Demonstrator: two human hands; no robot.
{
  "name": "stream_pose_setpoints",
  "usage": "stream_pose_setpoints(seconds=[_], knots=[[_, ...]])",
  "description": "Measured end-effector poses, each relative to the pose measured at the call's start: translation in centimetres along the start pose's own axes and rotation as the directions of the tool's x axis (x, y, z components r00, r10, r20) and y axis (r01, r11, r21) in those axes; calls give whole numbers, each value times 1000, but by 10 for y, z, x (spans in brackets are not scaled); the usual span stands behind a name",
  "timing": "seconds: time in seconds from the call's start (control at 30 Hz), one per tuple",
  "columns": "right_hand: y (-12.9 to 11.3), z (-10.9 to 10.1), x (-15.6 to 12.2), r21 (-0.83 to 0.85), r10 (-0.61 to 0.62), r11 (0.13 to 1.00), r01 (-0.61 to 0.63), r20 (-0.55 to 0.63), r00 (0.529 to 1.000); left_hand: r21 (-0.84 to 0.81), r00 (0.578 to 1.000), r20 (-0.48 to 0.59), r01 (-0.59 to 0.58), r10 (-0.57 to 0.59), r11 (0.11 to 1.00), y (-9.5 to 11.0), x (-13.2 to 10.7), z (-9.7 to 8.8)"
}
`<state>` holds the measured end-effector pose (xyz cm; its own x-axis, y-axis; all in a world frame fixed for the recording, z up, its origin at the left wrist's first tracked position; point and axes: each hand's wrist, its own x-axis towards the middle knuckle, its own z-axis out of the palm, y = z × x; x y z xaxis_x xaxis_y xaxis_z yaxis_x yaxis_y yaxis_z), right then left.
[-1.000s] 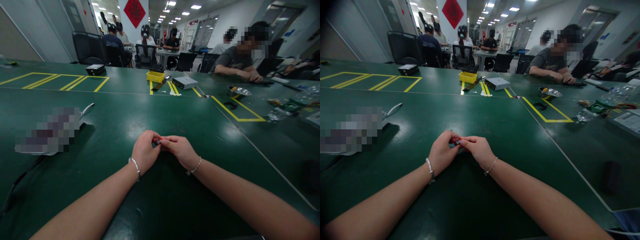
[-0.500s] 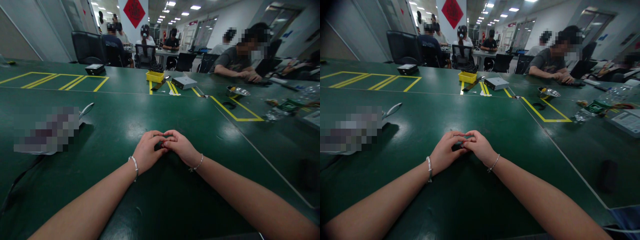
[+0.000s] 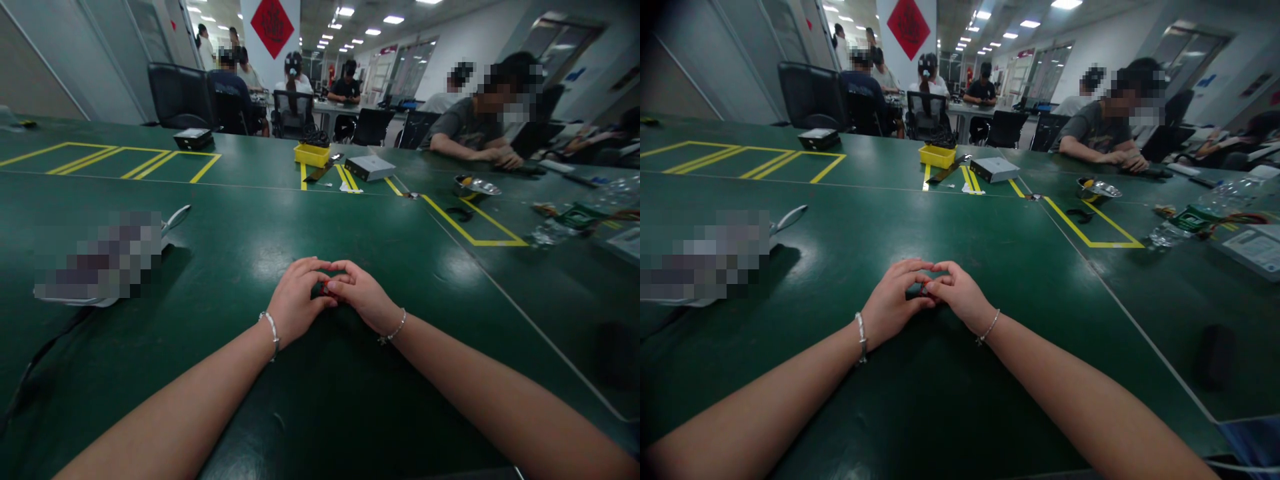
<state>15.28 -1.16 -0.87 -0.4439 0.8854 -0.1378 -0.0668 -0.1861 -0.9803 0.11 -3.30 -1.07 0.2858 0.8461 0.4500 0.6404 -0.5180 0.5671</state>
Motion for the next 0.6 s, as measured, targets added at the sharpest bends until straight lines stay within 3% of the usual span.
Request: stream_pose_setpoints(seconds=[0.6], knots=[[-1, 4, -1, 24, -21, 999, 21, 18, 1000, 8, 999, 25, -26, 26, 1000, 2, -2, -1]])
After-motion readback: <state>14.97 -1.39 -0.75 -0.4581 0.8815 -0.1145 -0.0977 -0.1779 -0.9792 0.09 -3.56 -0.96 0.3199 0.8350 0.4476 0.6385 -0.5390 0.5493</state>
